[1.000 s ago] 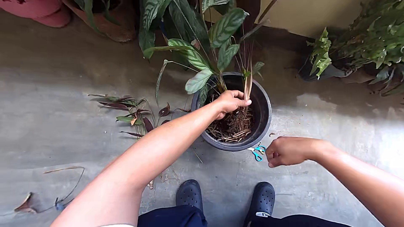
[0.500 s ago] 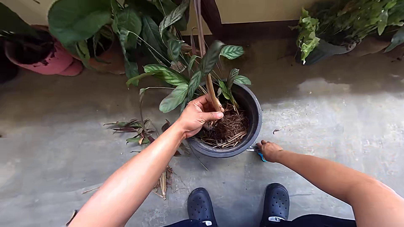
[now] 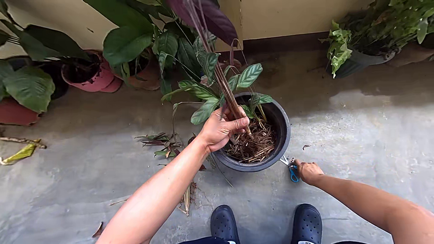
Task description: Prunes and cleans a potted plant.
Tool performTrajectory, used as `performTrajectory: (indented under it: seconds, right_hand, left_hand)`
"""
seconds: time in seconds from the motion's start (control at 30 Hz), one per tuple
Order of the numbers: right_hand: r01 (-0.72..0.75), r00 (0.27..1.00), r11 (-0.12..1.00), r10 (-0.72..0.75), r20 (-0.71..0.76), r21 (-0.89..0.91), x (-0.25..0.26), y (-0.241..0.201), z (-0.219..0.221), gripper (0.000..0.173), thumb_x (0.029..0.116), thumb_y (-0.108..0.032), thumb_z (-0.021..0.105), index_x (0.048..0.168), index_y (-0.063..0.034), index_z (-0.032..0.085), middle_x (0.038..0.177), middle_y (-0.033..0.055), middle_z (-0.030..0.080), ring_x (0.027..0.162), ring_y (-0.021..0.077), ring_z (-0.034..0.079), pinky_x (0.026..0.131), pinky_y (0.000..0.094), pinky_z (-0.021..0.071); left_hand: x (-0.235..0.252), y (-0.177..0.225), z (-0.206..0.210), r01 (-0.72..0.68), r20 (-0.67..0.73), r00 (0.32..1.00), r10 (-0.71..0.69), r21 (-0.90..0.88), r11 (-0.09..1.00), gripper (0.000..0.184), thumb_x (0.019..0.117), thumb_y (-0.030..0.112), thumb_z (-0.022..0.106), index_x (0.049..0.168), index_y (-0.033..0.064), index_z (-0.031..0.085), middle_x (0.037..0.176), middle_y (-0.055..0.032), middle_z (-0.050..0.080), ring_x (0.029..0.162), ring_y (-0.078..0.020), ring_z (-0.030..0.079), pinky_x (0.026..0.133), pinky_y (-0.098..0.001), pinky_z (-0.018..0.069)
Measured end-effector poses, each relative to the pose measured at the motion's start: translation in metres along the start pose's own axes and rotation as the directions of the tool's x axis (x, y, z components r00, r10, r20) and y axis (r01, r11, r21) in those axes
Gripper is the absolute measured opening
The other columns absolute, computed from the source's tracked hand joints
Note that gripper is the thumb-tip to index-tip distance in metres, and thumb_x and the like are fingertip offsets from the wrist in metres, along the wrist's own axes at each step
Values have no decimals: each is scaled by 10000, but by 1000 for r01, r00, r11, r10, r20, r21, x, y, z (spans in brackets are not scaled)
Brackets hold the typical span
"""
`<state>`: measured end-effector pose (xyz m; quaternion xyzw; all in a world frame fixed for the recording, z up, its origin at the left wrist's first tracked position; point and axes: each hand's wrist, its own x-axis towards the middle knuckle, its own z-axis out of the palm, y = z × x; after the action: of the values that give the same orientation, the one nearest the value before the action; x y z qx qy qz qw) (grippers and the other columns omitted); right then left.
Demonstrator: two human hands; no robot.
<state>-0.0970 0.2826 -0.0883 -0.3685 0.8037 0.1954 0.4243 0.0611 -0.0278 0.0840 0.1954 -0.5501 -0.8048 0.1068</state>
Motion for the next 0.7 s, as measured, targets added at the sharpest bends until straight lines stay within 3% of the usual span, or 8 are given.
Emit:
performTrajectory:
  seconds: [0.07,0.17,0.3,0.57,0.7]
  right_hand:
    - [-96,995,993,94,36,66,-2,2,-6,483,1058,-343,515,1389,7,466,1242,304,638,1193,486,627,958,641,499]
    - [-109,993,987,103,59,117,-4,6,-6,486,968,-248,642,1352,21,517,1300,297,604,1216,476,609,932,644,512]
    - [-78,997,982,73,38,173,0,0,4,483,1042,-336,548,1370,13,493,1320,289,585,1228,452,608,956,615,513]
    - [-127,992,980,128,2,154,-2,-11,12,435,1075,-311,463,1408,-30,461,1294,286,608,1184,475,633,904,632,532]
    - [-135,991,984,131,40,119,-3,-19,8,420,1040,-257,529,1392,-35,469,1265,275,633,1192,471,632,904,631,530]
  left_hand:
    - [-5,3,-2,-9,39,999,11,-30,999,232,918,-80,660,987,139,625,961,-18,680,861,-126,682,770,-280,613]
    - [-12,3,-4,-13,60,998,16,-56,998,239,920,-78,655,963,156,629,963,-17,698,918,-140,698,818,-301,615]
    - [-19,3,-8,-50,59,997,50,-6,999,226,927,-65,636,957,158,648,972,-27,702,922,-150,694,831,-313,605]
    - [-23,1,-13,-188,19,982,188,-39,981,267,875,-80,666,873,181,611,950,-6,704,936,-175,709,879,-384,615]
    - [-28,-3,-16,-190,37,981,192,-45,981,268,873,-105,628,852,162,611,962,-25,689,954,-177,691,886,-375,601]
